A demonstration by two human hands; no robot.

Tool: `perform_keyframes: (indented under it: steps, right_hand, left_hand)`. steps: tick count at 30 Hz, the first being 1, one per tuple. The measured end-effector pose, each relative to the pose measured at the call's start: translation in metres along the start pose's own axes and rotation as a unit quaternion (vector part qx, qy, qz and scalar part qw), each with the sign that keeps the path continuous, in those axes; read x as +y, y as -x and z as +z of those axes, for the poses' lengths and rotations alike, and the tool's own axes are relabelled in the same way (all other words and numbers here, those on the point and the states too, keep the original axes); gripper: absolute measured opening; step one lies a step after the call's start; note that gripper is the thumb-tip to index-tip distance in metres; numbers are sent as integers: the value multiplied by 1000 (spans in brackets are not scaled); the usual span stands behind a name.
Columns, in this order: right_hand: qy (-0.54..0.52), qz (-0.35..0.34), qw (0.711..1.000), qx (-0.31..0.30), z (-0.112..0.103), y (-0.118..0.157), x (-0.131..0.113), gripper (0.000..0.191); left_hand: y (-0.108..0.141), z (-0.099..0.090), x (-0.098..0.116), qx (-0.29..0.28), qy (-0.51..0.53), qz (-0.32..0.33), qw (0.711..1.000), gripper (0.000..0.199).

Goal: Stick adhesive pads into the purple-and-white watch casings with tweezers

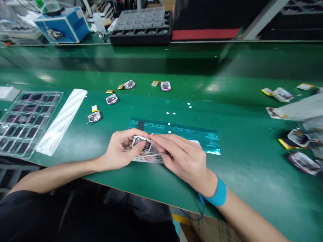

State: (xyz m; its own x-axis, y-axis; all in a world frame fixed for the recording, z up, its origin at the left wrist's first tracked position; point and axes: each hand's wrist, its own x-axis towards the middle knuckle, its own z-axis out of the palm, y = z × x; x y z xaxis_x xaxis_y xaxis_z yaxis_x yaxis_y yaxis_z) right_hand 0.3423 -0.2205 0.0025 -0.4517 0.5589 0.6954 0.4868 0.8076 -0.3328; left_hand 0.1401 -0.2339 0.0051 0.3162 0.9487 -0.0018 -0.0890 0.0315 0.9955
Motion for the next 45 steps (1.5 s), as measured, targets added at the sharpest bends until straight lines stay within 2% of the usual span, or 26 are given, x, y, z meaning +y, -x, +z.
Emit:
perform_keyframes:
  steps: [4,8,11,13,15,17,20,24,30,37,45]
  right_hand:
    - [14,-30,999,3,4,4,4,54]
    - [28,-30,999,0,5,2,7,39]
    - [90,61,994,14,3,-5,15,29]
    - [132,133,982,32,-1,-9,22,36]
    - [146,156,976,44,-6,-11,26,46]
    - [134,121,984,14,-8,-11,25,49]
    - [116,25,991,-60,-8,-7,16,46]
    - [141,-50,987,-65,-3,0,7,38]
    - [157,-58,984,-57,-6,2,8,42]
    - [128,-78,984,-94,-8,1,-3,36]
    - [119,-56,988,-86,-2,5,-6,50]
  left_hand:
    - [-1,0,-4,13,10,-7,1000,17]
    - [-2,0,-3,12,32,-30,999,20]
    - [-4,-2,1,23,21,-40,999,24]
    - [-5,-3,5,37,15,-43,998,25]
    - [-5,-3,8,45,21,-43,998,27]
    - [-5,-4,9,43,39,-39,998,28]
    - [-5,-5,9,33,56,-31,997,25]
    - [-4,-6,7,10,55,-26,998,21]
    - [-4,-5,5,13,38,-14,999,19]
    - [1,1,5,19,-24,-18,999,15]
    - [5,3,1,46,-112,64,991,13]
